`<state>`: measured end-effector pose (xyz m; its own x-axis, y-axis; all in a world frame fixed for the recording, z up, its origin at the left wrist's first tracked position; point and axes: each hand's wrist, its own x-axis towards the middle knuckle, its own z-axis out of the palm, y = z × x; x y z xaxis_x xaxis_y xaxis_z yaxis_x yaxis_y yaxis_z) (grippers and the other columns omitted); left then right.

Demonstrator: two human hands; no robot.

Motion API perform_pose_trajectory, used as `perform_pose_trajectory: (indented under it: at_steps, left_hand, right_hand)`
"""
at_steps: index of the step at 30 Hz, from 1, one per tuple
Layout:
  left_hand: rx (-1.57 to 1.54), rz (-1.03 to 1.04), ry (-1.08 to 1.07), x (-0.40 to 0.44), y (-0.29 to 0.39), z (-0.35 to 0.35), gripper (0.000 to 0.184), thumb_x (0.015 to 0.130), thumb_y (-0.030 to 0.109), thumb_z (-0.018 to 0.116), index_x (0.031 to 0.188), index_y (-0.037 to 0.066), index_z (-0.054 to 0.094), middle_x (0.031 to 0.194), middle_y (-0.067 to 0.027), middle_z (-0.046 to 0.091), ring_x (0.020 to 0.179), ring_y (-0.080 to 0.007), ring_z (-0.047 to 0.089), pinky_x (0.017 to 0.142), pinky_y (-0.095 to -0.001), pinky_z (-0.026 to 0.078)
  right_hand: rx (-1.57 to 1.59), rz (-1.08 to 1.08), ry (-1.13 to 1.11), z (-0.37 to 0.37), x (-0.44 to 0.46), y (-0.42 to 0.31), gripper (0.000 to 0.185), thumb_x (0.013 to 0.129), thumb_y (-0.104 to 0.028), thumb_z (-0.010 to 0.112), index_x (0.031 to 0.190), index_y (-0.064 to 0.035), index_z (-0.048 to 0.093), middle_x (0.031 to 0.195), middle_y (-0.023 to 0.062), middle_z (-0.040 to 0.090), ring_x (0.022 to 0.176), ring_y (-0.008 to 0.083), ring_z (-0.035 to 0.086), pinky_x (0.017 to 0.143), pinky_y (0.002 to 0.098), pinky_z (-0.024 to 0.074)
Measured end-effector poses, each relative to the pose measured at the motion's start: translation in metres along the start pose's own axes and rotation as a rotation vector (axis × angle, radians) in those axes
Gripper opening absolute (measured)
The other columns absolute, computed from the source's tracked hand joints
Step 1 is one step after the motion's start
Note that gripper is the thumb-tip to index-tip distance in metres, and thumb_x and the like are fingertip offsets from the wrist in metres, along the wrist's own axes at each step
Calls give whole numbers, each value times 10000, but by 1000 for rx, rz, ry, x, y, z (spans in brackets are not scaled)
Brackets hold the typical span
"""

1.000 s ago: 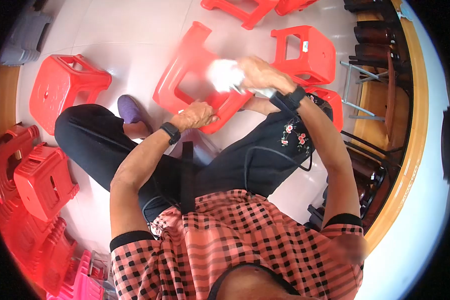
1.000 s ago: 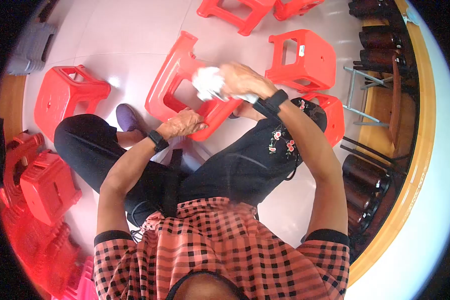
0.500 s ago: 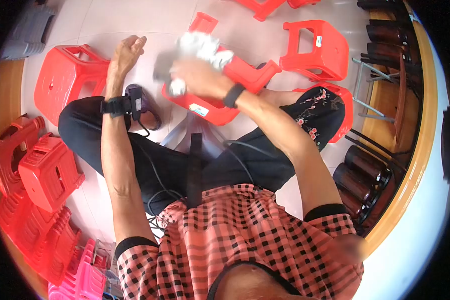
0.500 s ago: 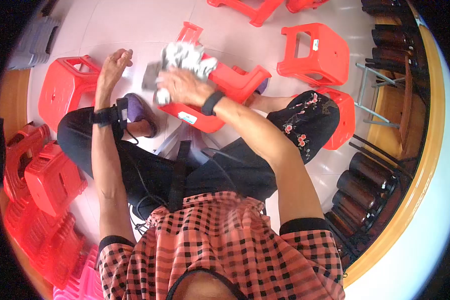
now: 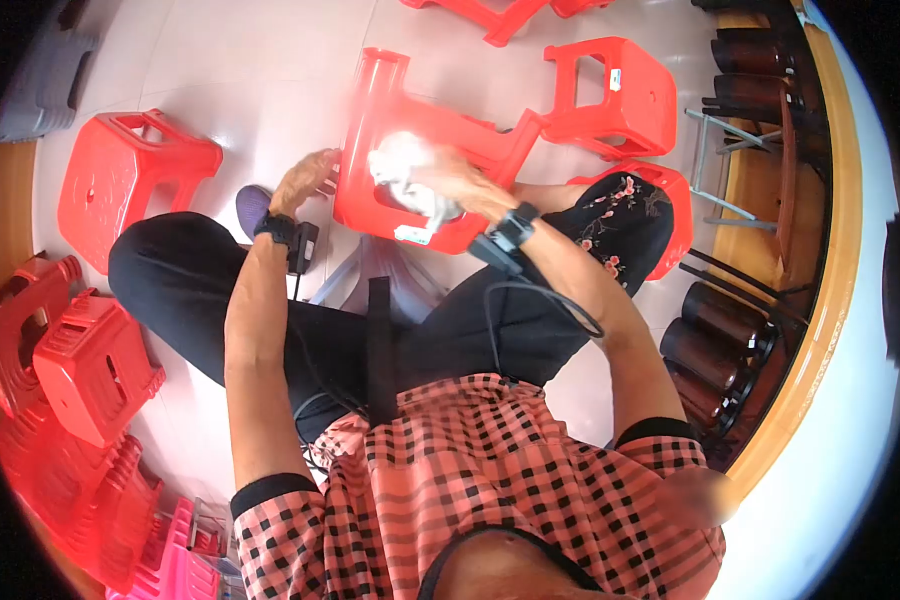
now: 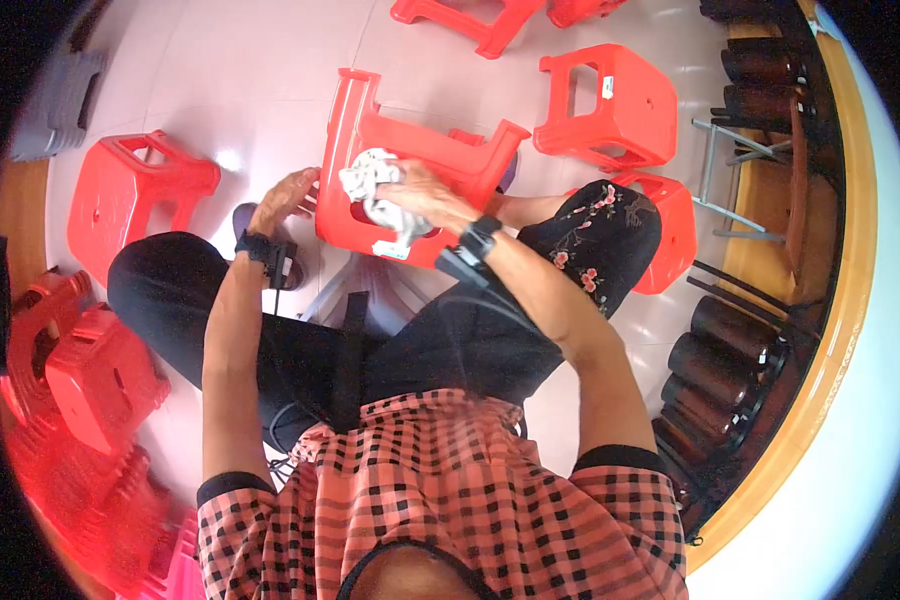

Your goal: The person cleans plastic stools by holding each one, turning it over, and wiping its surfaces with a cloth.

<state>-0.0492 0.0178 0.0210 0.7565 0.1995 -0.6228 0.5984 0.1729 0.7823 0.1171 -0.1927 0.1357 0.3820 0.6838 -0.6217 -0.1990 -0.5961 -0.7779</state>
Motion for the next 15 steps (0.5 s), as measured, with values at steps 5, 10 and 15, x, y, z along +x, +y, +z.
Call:
perform_pose_trajectory:
  at_steps: [5, 10, 15]
  left_hand:
    - [-124, 126, -23, -12, 3, -1, 676, 862, 642, 504, 1130, 26, 584, 973, -99, 626, 772, -193, 613, 697, -328, 510]
    - [-32, 299, 176, 24, 8, -34, 468, 968, 411, 484, 1125, -10, 614, 910, -75, 671, 790, -175, 648, 750, -332, 527]
    - [477, 298, 721, 11, 35, -52, 402, 969, 347, 500, 1067, -23, 624, 842, -135, 682, 737, -216, 635, 682, -358, 502]
  right_hand:
    - [658, -144, -41, 54, 38, 29, 202, 819, -40, 645, 1021, -34, 640, 840, 45, 644, 677, 120, 615, 595, 296, 529]
    - [915, -186, -98, 54, 19, -19, 112, 850, -52, 627, 962, -53, 614, 766, 27, 598, 583, 144, 582, 494, 312, 525]
    - [980, -193, 6, 32, 5, -61, 51, 849, -113, 613, 886, -95, 583, 712, 30, 567, 542, 171, 586, 453, 324, 505]
